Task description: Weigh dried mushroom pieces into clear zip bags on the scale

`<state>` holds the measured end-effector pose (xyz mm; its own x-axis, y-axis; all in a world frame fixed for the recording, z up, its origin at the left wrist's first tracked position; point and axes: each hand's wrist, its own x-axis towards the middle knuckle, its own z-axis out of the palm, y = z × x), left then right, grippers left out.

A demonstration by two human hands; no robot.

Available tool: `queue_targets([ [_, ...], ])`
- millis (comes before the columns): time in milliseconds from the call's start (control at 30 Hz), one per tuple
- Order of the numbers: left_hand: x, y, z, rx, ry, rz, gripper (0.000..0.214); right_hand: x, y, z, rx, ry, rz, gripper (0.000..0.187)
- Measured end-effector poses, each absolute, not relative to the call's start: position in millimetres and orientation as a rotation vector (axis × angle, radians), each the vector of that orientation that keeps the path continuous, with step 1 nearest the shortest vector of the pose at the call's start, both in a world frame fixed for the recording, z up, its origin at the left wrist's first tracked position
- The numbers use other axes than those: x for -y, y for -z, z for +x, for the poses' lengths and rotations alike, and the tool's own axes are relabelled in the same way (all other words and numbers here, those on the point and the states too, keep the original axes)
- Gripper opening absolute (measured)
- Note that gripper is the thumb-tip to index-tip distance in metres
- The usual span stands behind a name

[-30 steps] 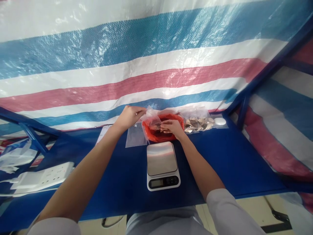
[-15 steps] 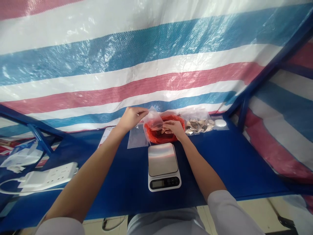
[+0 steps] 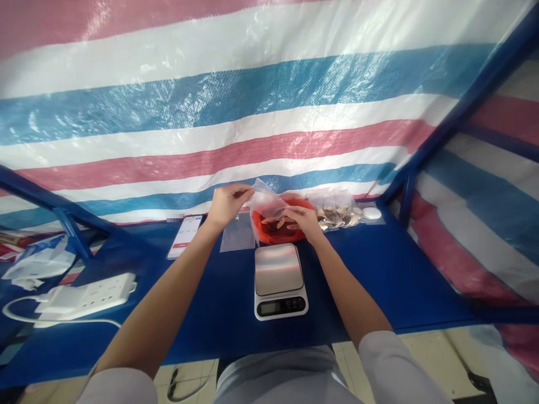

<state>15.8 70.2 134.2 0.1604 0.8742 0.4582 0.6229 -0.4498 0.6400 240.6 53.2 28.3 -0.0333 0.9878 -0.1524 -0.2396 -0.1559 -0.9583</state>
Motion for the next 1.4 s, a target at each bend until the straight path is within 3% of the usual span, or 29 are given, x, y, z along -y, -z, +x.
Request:
queue_targets([
  [233,-45.5,-108.2,17.7,-1.446,-1.387,1.675,0.031,-34.3,-30.8,237.2,1.043,-1.261,-1.190,0.047],
  [567,-12.7,-77.1,20.8,-1.129,-1.458,1.026,0.043,-33.6,-34.6,233.6,1.115,-0.962,-1.088,0.031],
  [1100,21.0,-43.0,11.3,-1.005,-1.340,0.868,0.045,-31.4,-44.7,235.3,1.242,-0.784,-1.113,0.038],
  [1400,27.8,-44.0,10.0,-0.997,-1.339,0.860,0.051,-30.7,-49.7,235.0,1.461,-0.522,-1.246,0.019],
])
